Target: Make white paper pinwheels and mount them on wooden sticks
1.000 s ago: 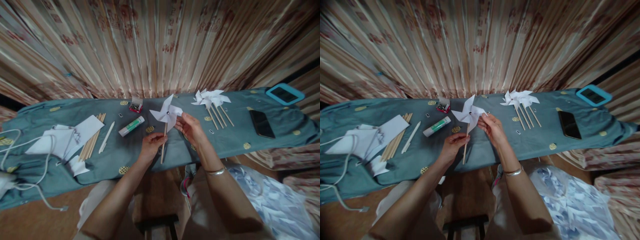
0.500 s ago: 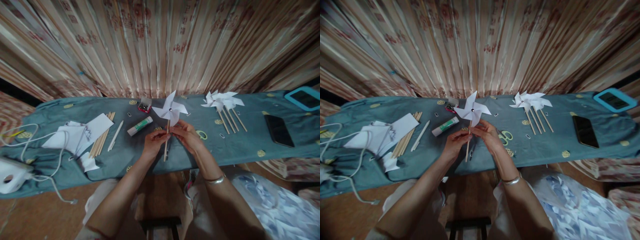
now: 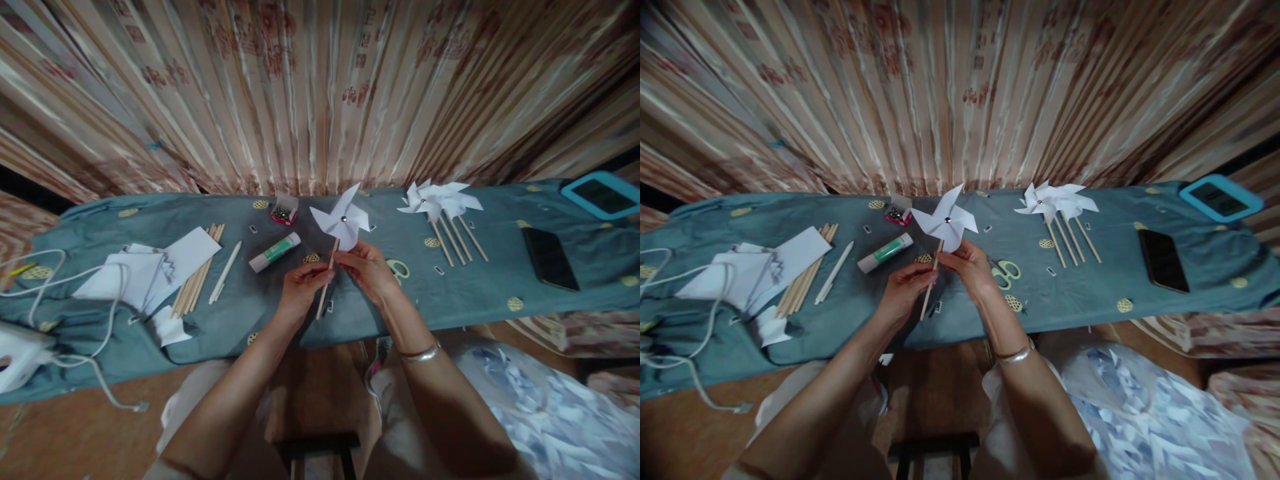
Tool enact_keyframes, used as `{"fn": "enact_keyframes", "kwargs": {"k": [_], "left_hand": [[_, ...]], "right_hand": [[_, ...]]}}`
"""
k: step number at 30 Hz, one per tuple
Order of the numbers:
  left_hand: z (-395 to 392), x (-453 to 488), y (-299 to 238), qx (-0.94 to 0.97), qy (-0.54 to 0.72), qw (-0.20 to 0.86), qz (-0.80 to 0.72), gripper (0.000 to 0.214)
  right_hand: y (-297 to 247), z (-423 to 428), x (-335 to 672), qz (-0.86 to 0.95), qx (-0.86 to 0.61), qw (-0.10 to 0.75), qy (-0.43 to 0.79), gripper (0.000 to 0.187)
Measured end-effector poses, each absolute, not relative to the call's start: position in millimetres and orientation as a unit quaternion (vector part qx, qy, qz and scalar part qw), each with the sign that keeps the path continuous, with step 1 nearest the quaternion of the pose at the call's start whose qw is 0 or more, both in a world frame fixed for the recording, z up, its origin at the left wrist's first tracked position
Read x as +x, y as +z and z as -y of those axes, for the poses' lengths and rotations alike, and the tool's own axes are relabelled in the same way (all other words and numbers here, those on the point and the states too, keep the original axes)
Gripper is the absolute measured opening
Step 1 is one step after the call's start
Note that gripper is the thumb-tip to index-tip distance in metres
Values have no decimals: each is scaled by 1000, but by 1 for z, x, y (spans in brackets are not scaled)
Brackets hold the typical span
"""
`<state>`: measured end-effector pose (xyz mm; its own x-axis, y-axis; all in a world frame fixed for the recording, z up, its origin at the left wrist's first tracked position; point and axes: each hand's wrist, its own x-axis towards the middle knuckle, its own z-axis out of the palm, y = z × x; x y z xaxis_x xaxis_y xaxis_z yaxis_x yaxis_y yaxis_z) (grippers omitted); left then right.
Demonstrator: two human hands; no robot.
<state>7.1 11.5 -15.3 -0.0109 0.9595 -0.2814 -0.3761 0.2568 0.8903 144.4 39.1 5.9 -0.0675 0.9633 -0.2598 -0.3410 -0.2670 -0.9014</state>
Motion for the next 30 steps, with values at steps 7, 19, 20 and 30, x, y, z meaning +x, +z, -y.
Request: {"fn": "enact_keyframes", "kwargs": {"k": [7,19,20,30], "left_hand": [[-12,0,-12,277,528,646,-477,32],[-9,0,-14,305,490,646,-501,30],[-9,1,-14,304,490,645,-501,31],[-12,5,-15,288,505,642,-501,32]], "right_hand": [[9,-42,166,290,-484,499,658,36],[4,-55,188,307,-528,607,509,35],[3,-54,189,308,-530,606,506,35],[2,-49,190,336,-534,581,514,33]]}}
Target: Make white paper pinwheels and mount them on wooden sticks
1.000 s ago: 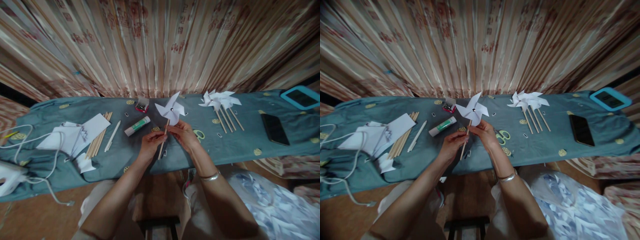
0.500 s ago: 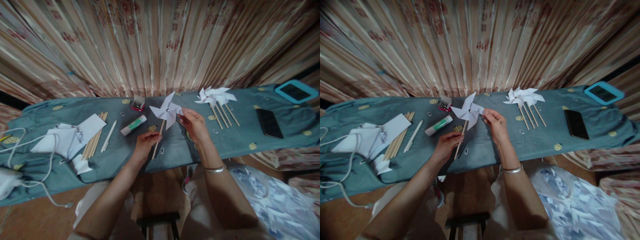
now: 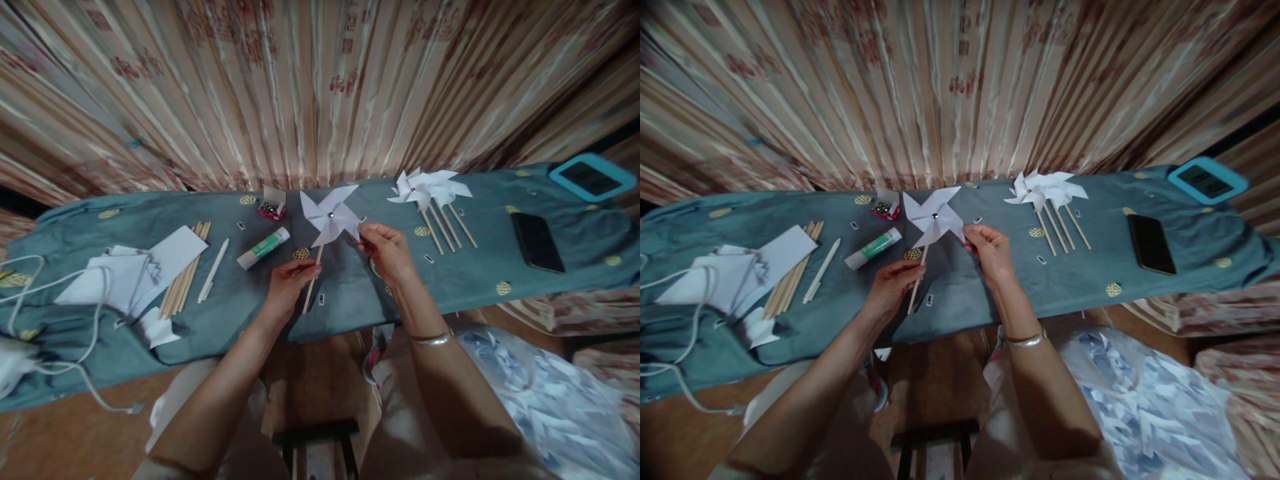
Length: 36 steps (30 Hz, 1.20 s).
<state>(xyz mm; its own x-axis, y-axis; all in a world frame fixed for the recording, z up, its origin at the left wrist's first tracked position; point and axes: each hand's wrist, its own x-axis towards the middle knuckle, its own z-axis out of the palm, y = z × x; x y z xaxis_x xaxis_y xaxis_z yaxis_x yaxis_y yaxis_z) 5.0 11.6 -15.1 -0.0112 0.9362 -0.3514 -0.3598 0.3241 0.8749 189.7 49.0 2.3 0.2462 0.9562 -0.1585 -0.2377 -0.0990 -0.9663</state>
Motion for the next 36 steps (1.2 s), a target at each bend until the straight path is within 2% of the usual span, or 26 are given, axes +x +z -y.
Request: {"fn": "enact_keyframes", "kwargs": {"k": [36], "left_hand": [[-14,6,-21,291,517,638,-491,30]], "right_hand": [[9,-36,162,301,-481,533,628,35]]}}
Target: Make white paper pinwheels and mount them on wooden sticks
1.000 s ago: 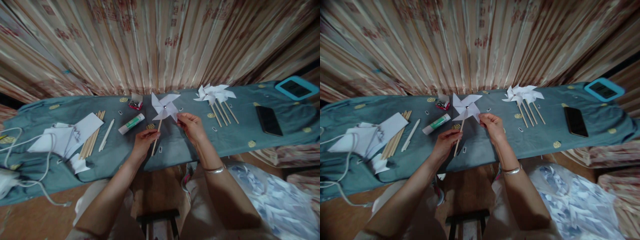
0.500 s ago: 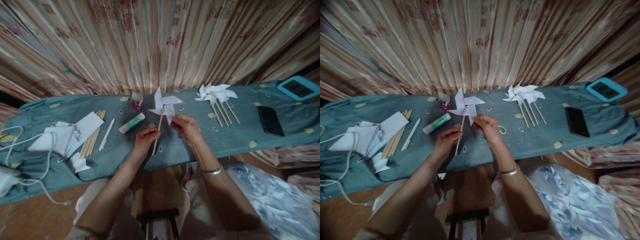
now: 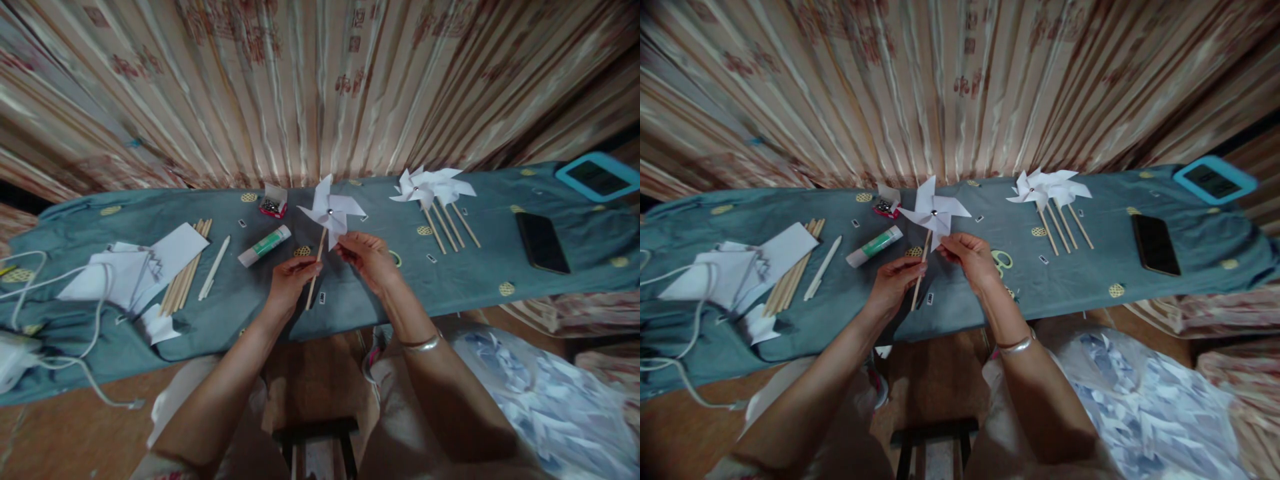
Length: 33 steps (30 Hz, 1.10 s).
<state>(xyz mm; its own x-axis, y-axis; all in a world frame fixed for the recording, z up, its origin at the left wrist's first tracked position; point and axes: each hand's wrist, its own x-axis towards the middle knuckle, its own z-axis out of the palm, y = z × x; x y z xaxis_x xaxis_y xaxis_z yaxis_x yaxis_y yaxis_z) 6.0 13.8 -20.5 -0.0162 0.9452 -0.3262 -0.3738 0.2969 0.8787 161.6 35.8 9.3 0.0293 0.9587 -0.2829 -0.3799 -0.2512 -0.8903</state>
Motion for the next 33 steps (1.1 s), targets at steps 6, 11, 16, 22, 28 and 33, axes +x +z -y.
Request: {"fn": "enact_keyframes", "kwargs": {"k": [6,11,16,22,28,33], "left_hand": [[-13,7,-20,285,518,638,-493,32],[-13,7,-18,292,516,636,-493,31],[-11,8,-14,295,517,637,-490,29],[-11,7,-15,305,514,635,-489,31],[-13,4,-16,288,526,639,-483,29],[-13,2,-17,283,532,640,-477,32]], "right_hand": [[9,-35,161,306,-471,522,642,37],[10,-34,159,310,-468,508,653,38],[11,-33,155,313,-468,504,655,40],[10,-34,151,335,-477,498,641,40],[14,-30,157,388,-498,488,603,44],[20,-30,179,395,-499,534,556,39]]}}
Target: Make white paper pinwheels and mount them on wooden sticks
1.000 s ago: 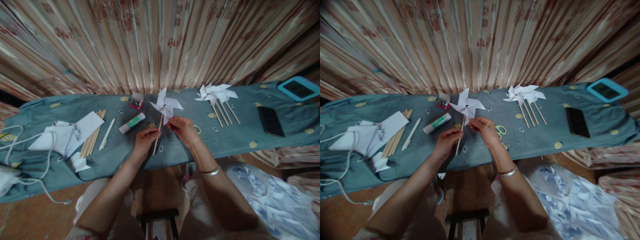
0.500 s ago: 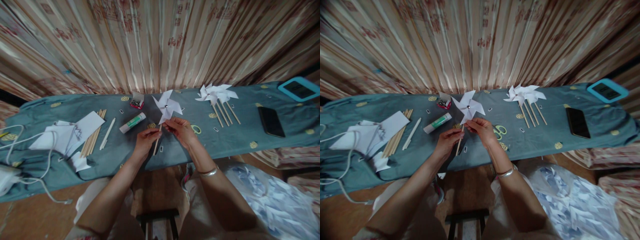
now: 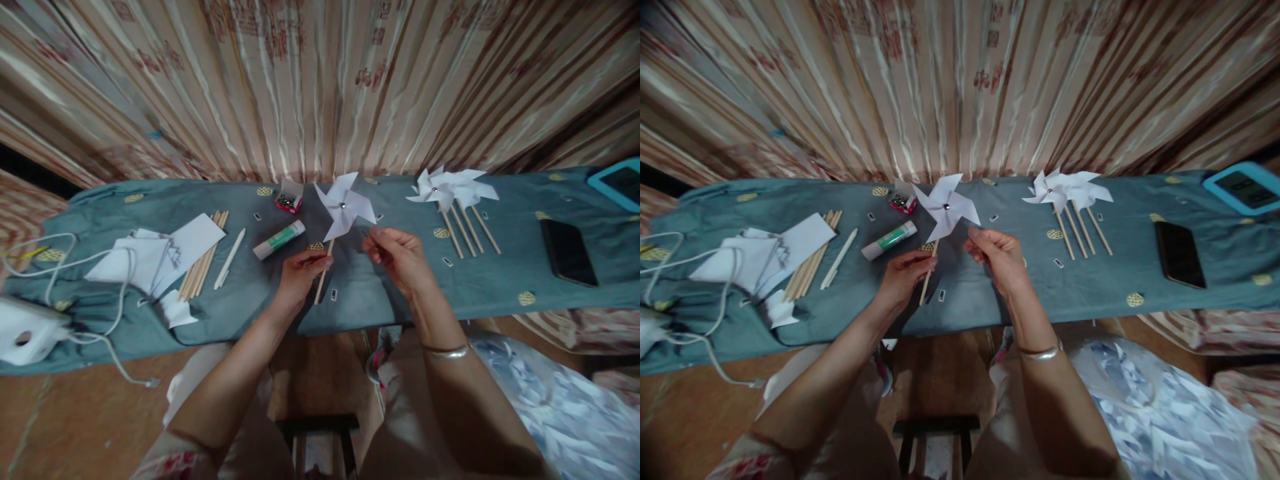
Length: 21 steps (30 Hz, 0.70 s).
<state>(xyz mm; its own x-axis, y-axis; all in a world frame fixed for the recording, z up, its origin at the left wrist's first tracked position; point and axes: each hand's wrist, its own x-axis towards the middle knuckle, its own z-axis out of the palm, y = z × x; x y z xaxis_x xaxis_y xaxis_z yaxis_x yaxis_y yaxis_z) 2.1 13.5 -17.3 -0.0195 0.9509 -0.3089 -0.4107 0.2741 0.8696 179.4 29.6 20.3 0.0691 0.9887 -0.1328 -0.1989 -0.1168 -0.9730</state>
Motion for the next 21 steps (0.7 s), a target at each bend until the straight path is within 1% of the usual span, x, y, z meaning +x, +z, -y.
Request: {"fn": "enact_keyframes", "kwargs": {"k": [4,7,11,15,21], "left_hand": [[-11,3,-18,307,520,633,-484,32],[-8,4,-17,312,515,633,-487,33],[-6,5,-15,303,508,640,-490,34],[-5,5,-15,307,502,636,-499,36],[-5,6,-17,313,499,639,-496,36]], "right_hand": [[21,-36,197,350,-498,617,500,36],[17,-42,203,312,-508,656,463,32],[9,-48,201,311,-520,651,458,30],[6,-50,193,316,-514,632,487,33],[6,-52,188,285,-494,634,523,34]]}}
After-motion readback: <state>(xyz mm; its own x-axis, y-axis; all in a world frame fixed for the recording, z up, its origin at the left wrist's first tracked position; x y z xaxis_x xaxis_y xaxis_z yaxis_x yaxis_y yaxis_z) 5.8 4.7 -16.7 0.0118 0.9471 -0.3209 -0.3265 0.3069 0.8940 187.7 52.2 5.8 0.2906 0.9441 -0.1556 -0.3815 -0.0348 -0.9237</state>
